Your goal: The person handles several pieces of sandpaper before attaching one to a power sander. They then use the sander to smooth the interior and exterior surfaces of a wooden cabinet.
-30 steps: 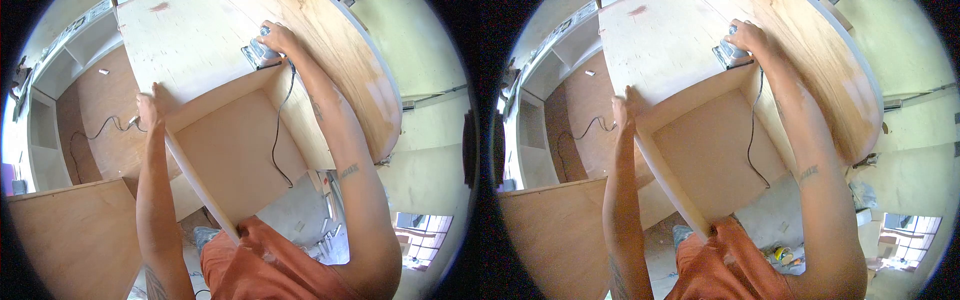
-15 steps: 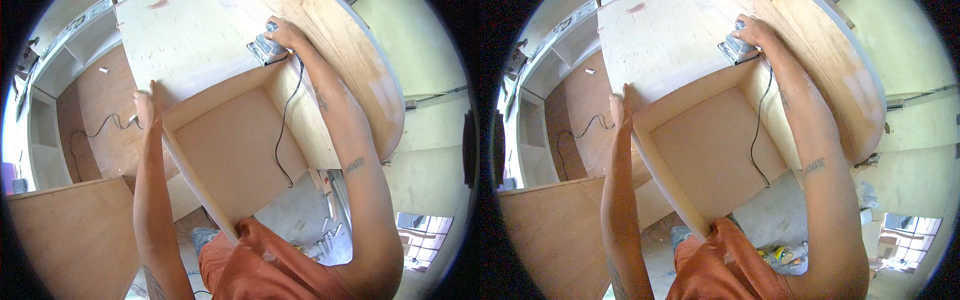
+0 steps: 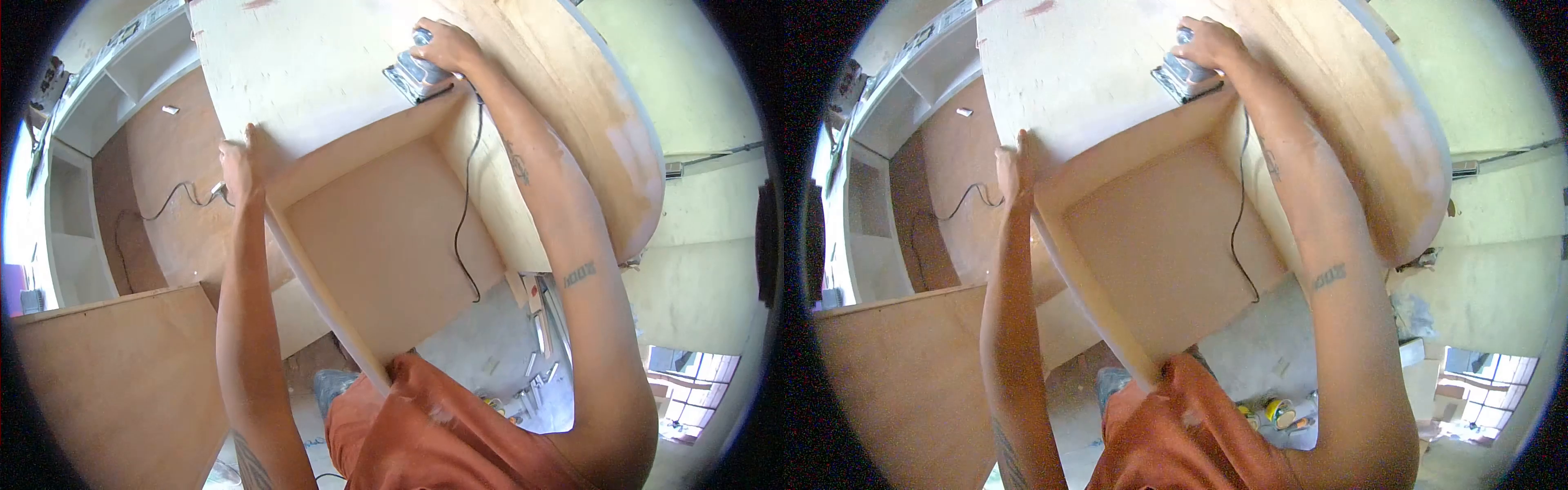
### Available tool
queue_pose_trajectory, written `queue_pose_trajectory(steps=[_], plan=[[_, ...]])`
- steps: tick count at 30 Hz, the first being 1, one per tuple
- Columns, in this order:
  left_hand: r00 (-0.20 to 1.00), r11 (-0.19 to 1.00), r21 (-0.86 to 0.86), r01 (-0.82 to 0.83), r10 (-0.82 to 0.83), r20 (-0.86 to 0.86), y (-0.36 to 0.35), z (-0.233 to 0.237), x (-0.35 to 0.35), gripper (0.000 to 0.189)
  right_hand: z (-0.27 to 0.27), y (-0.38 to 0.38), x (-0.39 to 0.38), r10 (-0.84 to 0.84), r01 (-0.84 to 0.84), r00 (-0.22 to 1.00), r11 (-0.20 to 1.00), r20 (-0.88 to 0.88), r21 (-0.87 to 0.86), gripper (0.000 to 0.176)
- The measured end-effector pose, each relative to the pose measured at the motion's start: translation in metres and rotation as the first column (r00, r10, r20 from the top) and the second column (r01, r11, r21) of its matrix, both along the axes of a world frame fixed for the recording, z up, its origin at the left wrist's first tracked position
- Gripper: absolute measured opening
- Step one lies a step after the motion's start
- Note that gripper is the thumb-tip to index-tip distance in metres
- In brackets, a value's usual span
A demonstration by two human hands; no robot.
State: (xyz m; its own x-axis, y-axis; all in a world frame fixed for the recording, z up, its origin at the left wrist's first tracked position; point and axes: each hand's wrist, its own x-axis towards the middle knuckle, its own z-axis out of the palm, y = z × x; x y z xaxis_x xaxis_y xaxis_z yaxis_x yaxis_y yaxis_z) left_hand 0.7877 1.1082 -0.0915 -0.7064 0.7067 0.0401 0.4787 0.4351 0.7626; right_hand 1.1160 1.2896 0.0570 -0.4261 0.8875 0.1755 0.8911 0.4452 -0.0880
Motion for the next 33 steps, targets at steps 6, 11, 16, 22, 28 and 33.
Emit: queue_pose_trajectory(steps=[6,11,16,22,28,33], plan=[[0.997,0.997,-0.072,0.012,-0.006,0.072,0.004,-0.003,-0.012,0.075,0.003,-0.032,-0.077,0.12,-0.12,0.993,0.993,-0.019,-0.015,0.058],[0.997,0.996,-0.084,0.029,-0.023,0.076,0.002,-0.002,-0.015,0.074,0.01,-0.058,-0.082,0.2,-0.203,0.979,0.977,-0.049,-0.067,0.056],[0.998,0.997,-0.078,0.011,-0.007,0.058,0.003,-0.002,-0.011,0.074,0.009,-0.044,-0.037,0.194,-0.195,0.981,0.98,-0.022,-0.035,0.053],[0.999,0.998,-0.058,-0.007,0.009,0.031,0.001,0.0,-0.007,0.075,0.004,-0.009,0.02,0.102,-0.103,0.994,0.994,-0.031,-0.027,0.048],[0.996,0.995,-0.1,0.003,0.006,0.085,0.002,0.005,-0.01,0.073,0.001,0.01,0.037,0.074,-0.074,0.997,0.997,-0.008,0.013,0.047],[0.997,0.996,-0.088,-0.009,0.016,0.076,-0.001,0.011,-0.003,0.073,0.005,0.023,0.048,0.048,-0.049,0.998,0.998,-0.038,-0.025,0.048]])
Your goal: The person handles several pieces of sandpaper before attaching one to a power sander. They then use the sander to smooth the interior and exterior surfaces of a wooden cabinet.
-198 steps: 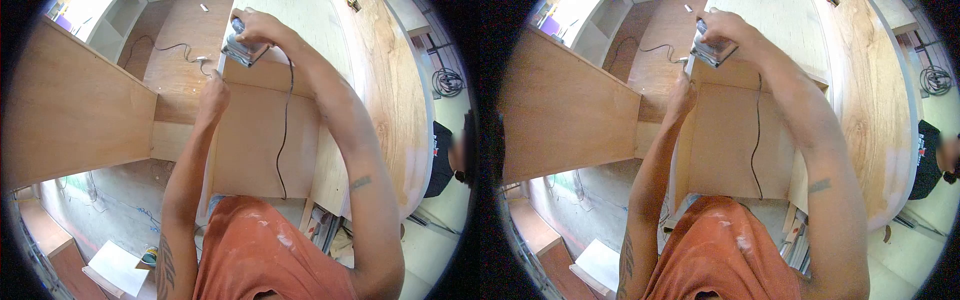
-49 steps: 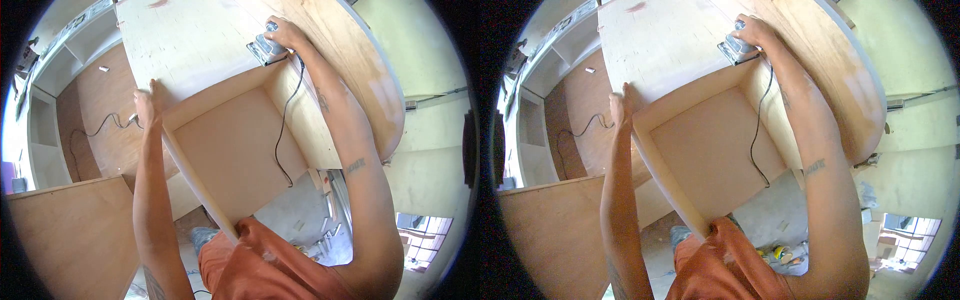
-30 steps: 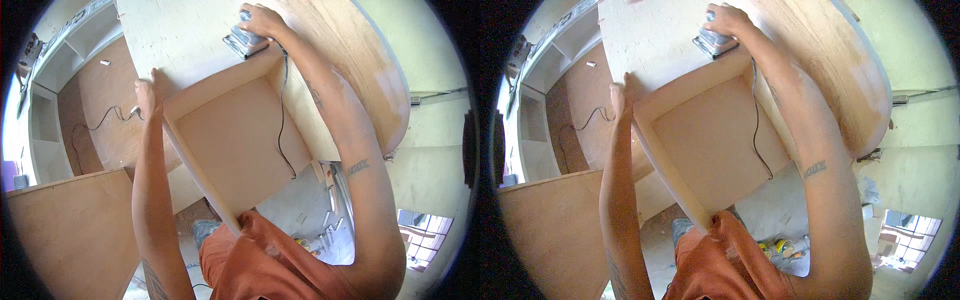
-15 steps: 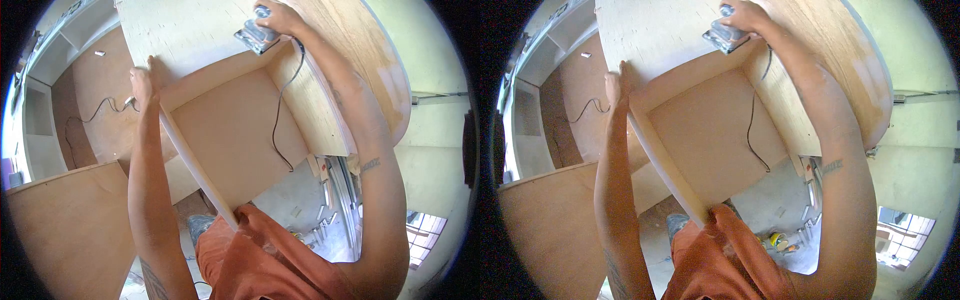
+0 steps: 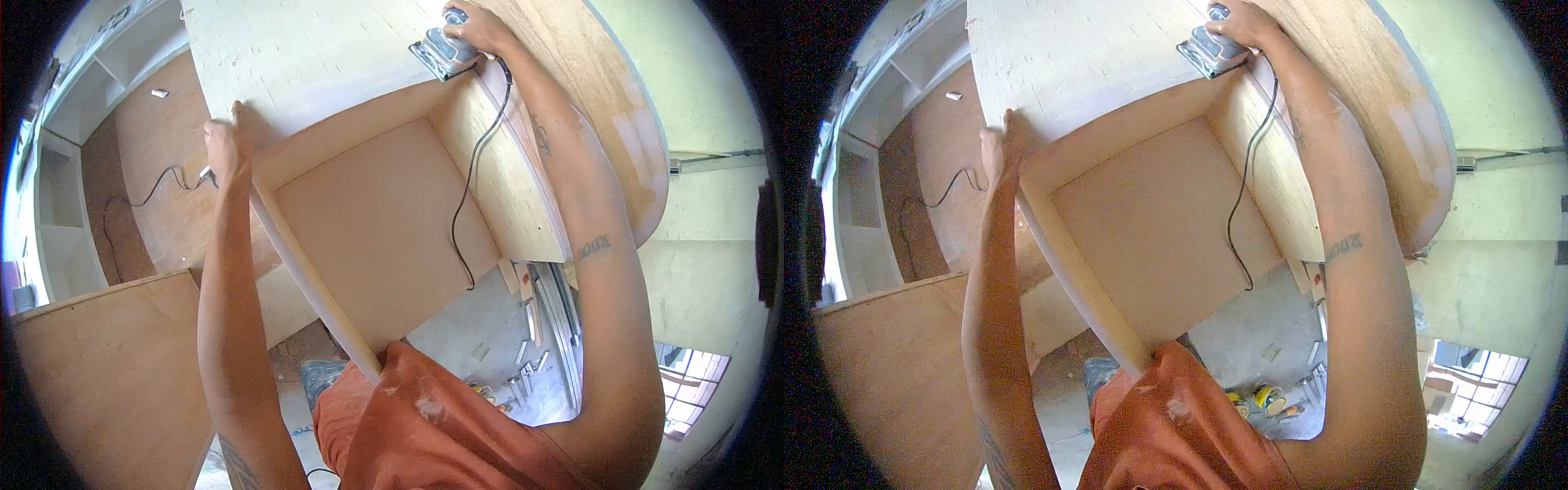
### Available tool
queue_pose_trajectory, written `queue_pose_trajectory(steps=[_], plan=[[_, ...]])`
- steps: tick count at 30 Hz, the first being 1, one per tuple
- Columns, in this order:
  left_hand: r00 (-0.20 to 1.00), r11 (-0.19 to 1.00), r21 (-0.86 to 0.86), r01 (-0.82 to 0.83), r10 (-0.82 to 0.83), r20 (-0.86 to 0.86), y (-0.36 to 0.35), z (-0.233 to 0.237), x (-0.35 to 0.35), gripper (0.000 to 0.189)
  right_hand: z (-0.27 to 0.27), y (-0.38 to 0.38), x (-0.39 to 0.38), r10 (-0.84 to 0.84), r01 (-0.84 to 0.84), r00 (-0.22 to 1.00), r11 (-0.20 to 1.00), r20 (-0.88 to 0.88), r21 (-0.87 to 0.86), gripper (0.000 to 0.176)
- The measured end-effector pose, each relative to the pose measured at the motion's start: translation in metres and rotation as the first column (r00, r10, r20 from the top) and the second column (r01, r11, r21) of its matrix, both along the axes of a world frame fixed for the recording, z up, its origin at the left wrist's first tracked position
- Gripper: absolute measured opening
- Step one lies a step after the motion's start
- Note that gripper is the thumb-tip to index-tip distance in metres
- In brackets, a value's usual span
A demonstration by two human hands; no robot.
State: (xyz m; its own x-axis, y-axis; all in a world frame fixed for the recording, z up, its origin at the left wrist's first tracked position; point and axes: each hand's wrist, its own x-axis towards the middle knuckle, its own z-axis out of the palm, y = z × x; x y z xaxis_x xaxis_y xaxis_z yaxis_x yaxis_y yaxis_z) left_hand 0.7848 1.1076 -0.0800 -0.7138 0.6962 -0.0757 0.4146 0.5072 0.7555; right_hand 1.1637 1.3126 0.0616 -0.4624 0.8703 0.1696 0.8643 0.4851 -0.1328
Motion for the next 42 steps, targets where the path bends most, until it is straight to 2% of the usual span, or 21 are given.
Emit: queue_pose_trajectory(steps=[3,5,7,10,12,15,17,21,24,27,29,35,37,39,42], plan=[[0.999,1.0,-0.004,-0.015,0.015,0.031,0.001,-0.004,-0.004,0.074,-0.005,0.009,-0.001,0.06,-0.061,0.998,0.997,0.018,0.047,0.048],[0.999,0.997,0.07,0.022,-0.025,0.036,0.002,-0.015,-0.009,0.074,-0.007,0.013,0.0,0.07,-0.07,0.998,0.997,0.004,0.028,0.048],[1.0,0.999,0.038,0.018,-0.019,0.012,-0.001,-0.009,-0.006,0.073,-0.006,0.011,0.001,0.077,-0.076,0.997,0.997,-0.013,0.01,0.048],[1.0,1.0,0.024,0.009,-0.009,-0.027,0.0,-0.01,-0.006,0.073,-0.007,0.013,0.004,0.042,-0.041,0.997,0.999,-0.06,0.01,0.048],[0.999,0.999,0.04,0.014,-0.012,-0.04,0.001,-0.016,-0.009,0.074,-0.009,0.019,0.002,0.058,-0.057,0.998,0.998,-0.016,0.029,0.049],[1.0,0.996,0.084,0.026,-0.027,0.012,0.005,-0.022,-0.011,0.073,-0.009,0.022,0.002,0.024,-0.024,0.999,1.0,-0.043,-0.002,0.049],[0.999,0.999,0.024,0.028,-0.027,-0.041,0.003,-0.019,-0.012,0.075,-0.008,0.016,0.002,0.009,-0.008,1.0,1.0,-0.029,0.014,0.049],[0.999,0.999,0.0,0.042,-0.042,-0.014,0.004,-0.018,-0.014,0.075,-0.012,0.011,0.007,0.021,-0.02,0.999,0.999,-0.028,0.038,0.05],[1.0,0.995,0.102,-0.008,0.008,-0.003,0.003,-0.014,-0.009,0.071,-0.016,0.009,0.004,-0.059,0.056,0.996,0.998,-0.074,-0.032,0.048],[0.999,0.996,0.085,0.029,-0.025,-0.048,-0.003,-0.007,-0.002,0.07,-0.015,0.014,0.0,-0.047,0.046,0.994,0.999,-0.102,-0.011,0.049],[1.0,0.999,0.043,0.019,-0.019,-0.003,-0.004,-0.005,-0.001,0.069,-0.02,0.019,0.001,-0.039,0.045,0.993,0.998,-0.109,0.054,0.049],[0.998,0.991,0.123,0.058,-0.06,0.007,-0.002,-0.011,-0.01,0.067,-0.017,0.012,-0.002,-0.067,0.067,0.996,0.998,-0.064,-0.005,0.051],[0.998,0.991,0.121,0.058,-0.059,0.004,-0.002,-0.016,-0.011,0.067,-0.014,0.014,0.001,-0.106,0.102,0.992,0.992,-0.065,-0.068,0.051],[0.998,0.99,0.123,0.064,-0.064,-0.005,-0.002,-0.015,-0.008,0.066,-0.013,0.02,0.001,-0.101,0.1,0.994,0.995,-0.047,-0.015,0.054],[0.999,0.996,0.078,0.044,-0.043,-0.004,0.0,-0.01,-0.008,0.067,-0.006,0.021,-0.013,-0.098,0.1,0.994,0.992,0.038,-0.081,0.051]])
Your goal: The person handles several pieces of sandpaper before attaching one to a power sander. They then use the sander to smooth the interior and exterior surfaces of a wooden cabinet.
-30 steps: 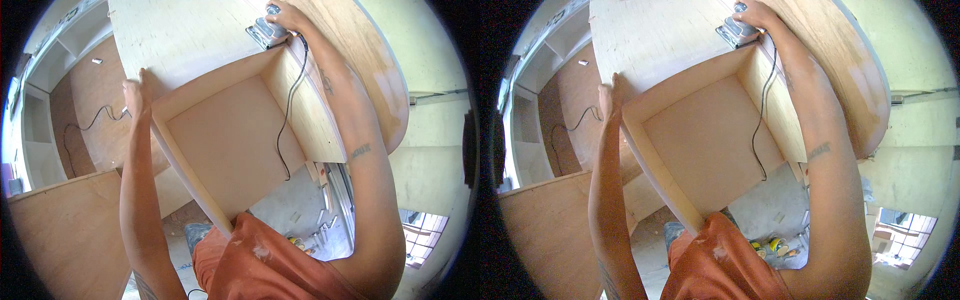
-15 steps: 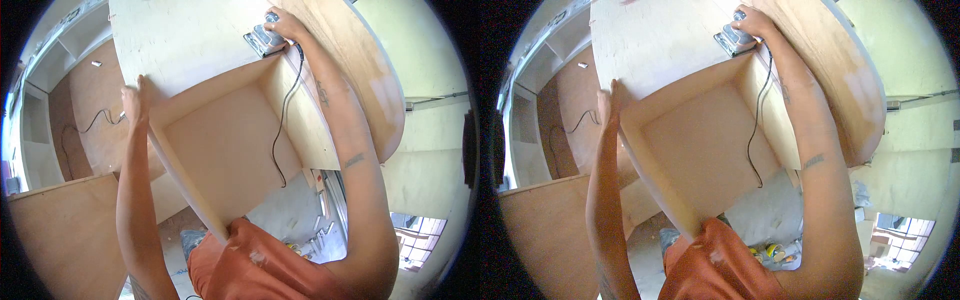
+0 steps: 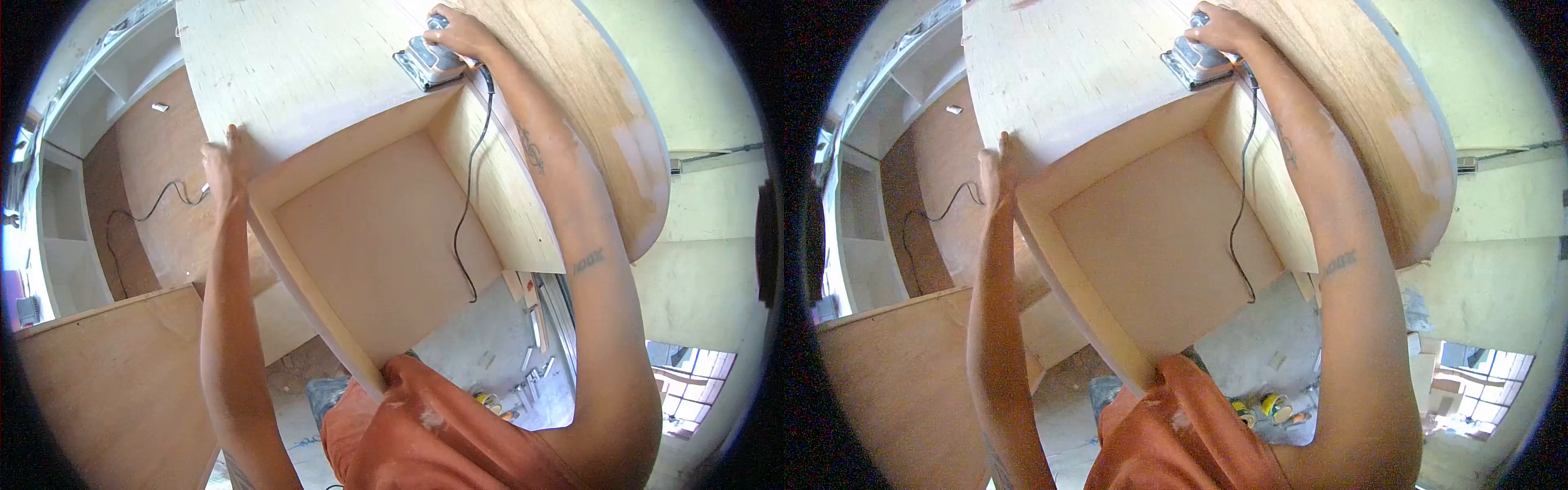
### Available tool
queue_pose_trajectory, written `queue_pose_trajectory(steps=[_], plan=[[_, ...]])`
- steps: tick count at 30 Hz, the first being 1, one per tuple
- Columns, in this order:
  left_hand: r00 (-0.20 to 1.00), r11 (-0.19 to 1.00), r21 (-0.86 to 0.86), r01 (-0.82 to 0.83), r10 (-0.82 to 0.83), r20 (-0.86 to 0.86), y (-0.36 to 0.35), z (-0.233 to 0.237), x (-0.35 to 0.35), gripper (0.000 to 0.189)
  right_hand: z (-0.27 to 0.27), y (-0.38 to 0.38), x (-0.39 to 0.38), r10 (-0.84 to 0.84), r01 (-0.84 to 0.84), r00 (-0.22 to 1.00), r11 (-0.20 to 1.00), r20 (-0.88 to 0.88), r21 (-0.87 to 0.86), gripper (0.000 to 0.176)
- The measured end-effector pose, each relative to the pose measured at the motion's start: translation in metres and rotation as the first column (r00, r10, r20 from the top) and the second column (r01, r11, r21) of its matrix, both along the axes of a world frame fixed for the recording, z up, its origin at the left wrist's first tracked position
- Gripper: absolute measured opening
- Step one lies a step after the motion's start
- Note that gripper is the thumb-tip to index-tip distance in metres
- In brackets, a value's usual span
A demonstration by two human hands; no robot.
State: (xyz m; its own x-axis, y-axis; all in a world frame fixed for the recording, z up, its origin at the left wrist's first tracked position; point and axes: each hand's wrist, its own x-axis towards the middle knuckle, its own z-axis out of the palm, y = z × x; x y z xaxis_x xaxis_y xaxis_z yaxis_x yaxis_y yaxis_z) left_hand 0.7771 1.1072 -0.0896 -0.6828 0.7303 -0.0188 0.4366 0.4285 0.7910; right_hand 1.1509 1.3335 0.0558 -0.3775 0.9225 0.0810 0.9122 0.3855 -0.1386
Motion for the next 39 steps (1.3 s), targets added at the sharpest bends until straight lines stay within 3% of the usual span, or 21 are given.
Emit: queue_pose_trajectory(steps=[2,5,9,11,12,21,23,27,28,30,32,35,37,39], plan=[[0.998,1.0,-0.006,0.007,-0.007,0.059,0.0,0.0,0.002,0.067,0.004,-0.021,-0.017,0.034,-0.03,0.997,0.998,-0.076,0.052,0.052],[0.994,0.999,0.048,-0.003,-0.002,0.106,-0.004,0.007,0.005,0.067,0.004,-0.043,-0.051,0.074,-0.071,0.996,0.996,-0.054,0.062,0.053],[0.996,1.0,0.014,-0.01,0.009,0.083,0.003,-0.004,-0.003,0.068,0.007,-0.073,-0.08,0.138,-0.129,0.988,0.985,-0.074,0.117,0.054],[1.0,0.995,0.093,0.027,-0.026,-0.017,0.005,-0.015,-0.009,0.07,0.014,-0.087,-0.083,0.276,-0.272,0.957,0.96,-0.082,0.06,0.057],[1.0,0.996,0.083,0.024,-0.023,-0.021,0.006,-0.017,-0.011,0.07,-0.001,-0.07,-0.072,0.338,-0.326,0.936,0.937,-0.095,0.124,0.059],[0.999,0.999,0.007,-0.031,0.031,-0.038,0.005,-0.008,-0.004,0.07,0.004,-0.033,0.006,0.06,-0.059,0.998,0.997,-0.024,0.059,0.056],[0.999,0.997,0.073,0.003,-0.007,0.051,0.005,-0.011,-0.006,0.068,0.003,-0.026,0.013,0.061,-0.059,0.998,0.996,-0.028,0.066,0.056],[1.0,1.0,0.029,0.004,-0.005,0.018,0.004,-0.008,-0.007,0.066,0.004,-0.014,0.011,0.023,-0.021,0.999,0.998,-0.037,0.052,0.055],[0.992,0.998,0.033,0.052,-0.055,0.11,0.001,-0.001,-0.004,0.066,0.004,-0.011,0.009,-0.018,0.019,0.999,0.999,-0.04,0.039,0.055],[0.975,0.995,0.04,0.095,-0.101,0.197,-0.001,0.004,-0.003,0.065,0.002,-0.009,0.005,0.011,-0.007,0.999,0.998,-0.053,0.064,0.055],[0.997,0.998,0.065,0.009,-0.013,0.072,0.003,-0.007,-0.005,0.066,0.001,-0.005,-0.005,0.049,-0.044,0.997,0.995,-0.058,0.087,0.055],[0.999,0.997,0.067,0.037,-0.04,0.033,0.009,-0.02,-0.014,0.068,-0.001,-0.022,-0.027,0.119,-0.118,0.989,0.993,-0.09,0.021,0.055],[0.999,0.998,0.054,0.028,-0.029,0.014,0.011,-0.023,-0.013,0.069,-0.004,-0.037,-0.051,0.201,-0.192,0.978,0.972,-0.052,0.137,0.055],[1.0,0.999,0.043,0.011,-0.011,-0.01,0.011,-0.024,-0.014,0.07,0.009,-0.07,-0.072,0.205,-0.199,0.976,0.976,-0.067,0.084,0.056]])
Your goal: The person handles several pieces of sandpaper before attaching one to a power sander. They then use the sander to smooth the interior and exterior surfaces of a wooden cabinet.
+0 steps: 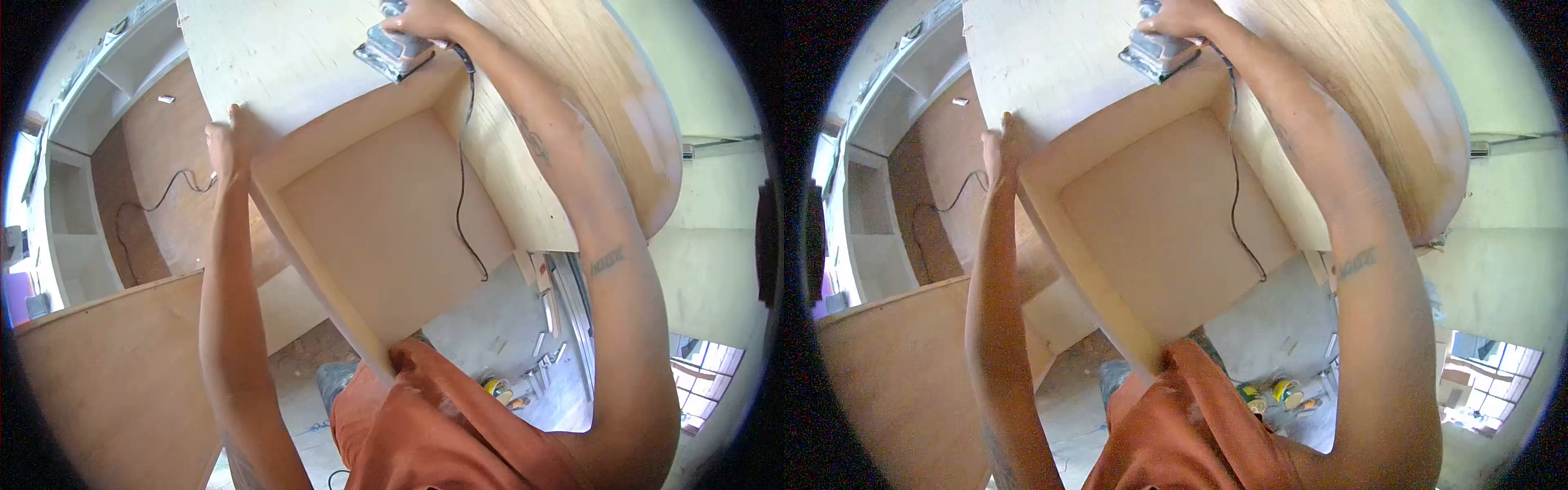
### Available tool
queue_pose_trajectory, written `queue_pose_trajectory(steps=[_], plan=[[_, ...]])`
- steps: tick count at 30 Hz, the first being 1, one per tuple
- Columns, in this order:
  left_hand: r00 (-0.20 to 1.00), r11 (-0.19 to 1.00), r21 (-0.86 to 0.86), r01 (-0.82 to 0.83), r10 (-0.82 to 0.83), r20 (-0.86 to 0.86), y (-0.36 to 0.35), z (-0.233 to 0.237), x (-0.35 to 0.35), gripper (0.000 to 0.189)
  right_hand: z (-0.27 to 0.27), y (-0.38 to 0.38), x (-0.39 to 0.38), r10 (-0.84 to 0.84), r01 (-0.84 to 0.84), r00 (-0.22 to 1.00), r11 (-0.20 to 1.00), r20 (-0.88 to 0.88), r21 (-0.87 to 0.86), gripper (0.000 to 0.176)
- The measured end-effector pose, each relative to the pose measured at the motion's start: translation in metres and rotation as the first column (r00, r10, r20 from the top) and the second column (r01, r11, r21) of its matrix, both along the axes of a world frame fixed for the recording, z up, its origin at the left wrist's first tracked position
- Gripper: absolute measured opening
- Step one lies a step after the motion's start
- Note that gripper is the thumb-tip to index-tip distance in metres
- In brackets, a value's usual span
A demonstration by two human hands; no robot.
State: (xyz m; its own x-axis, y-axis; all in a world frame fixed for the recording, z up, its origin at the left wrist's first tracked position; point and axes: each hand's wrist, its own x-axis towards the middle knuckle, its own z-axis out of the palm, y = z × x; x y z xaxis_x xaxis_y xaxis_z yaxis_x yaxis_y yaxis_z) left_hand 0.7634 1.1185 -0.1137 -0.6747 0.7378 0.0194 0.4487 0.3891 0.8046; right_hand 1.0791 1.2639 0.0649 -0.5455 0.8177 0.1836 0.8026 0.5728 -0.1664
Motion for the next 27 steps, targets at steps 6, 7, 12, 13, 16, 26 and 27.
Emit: queue_pose_trajectory(steps=[6,7,12,13,16,26,27], plan=[[0.997,0.999,0.027,0.021,-0.023,0.075,-0.001,0.001,0.0,0.072,-0.002,0.0,0.04,0.057,-0.057,0.998,0.998,0.025,-0.016,0.056],[0.998,1.0,0.01,0.01,-0.011,0.062,-0.003,0.005,0.002,0.071,-0.008,0.011,0.055,0.019,-0.019,1.0,1.0,0.022,0.008,0.055],[0.996,1.0,-0.028,-0.013,0.015,0.083,-0.005,0.014,0.006,0.07,-0.003,0.024,0.079,-0.127,0.126,0.992,0.991,-0.004,-0.05,0.051],[0.998,1.0,-0.016,0.003,-0.002,0.063,-0.005,0.01,0.006,0.07,-0.003,0.027,0.077,-0.128,0.128,0.992,0.992,0.014,-0.017,0.05],[0.998,0.999,0.006,0.032,-0.032,0.054,-0.009,0.013,0.009,0.07,-0.003,0.038,0.07,-0.153,0.153,0.988,0.988,0.026,0.005,0.05],[0.999,0.999,-0.049,-0.004,0.006,0.046,-0.003,0.012,0.01,0.072,0.0,0.005,-0.008,-0.278,0.279,0.957,0.96,0.08,-0.013,0.06],[0.999,0.999,-0.052,-0.006,0.009,0.051,-0.003,0.011,0.009,0.072,-0.005,0.002,-0.015,-0.275,0.277,0.958,0.961,0.086,-0.014,0.06]])
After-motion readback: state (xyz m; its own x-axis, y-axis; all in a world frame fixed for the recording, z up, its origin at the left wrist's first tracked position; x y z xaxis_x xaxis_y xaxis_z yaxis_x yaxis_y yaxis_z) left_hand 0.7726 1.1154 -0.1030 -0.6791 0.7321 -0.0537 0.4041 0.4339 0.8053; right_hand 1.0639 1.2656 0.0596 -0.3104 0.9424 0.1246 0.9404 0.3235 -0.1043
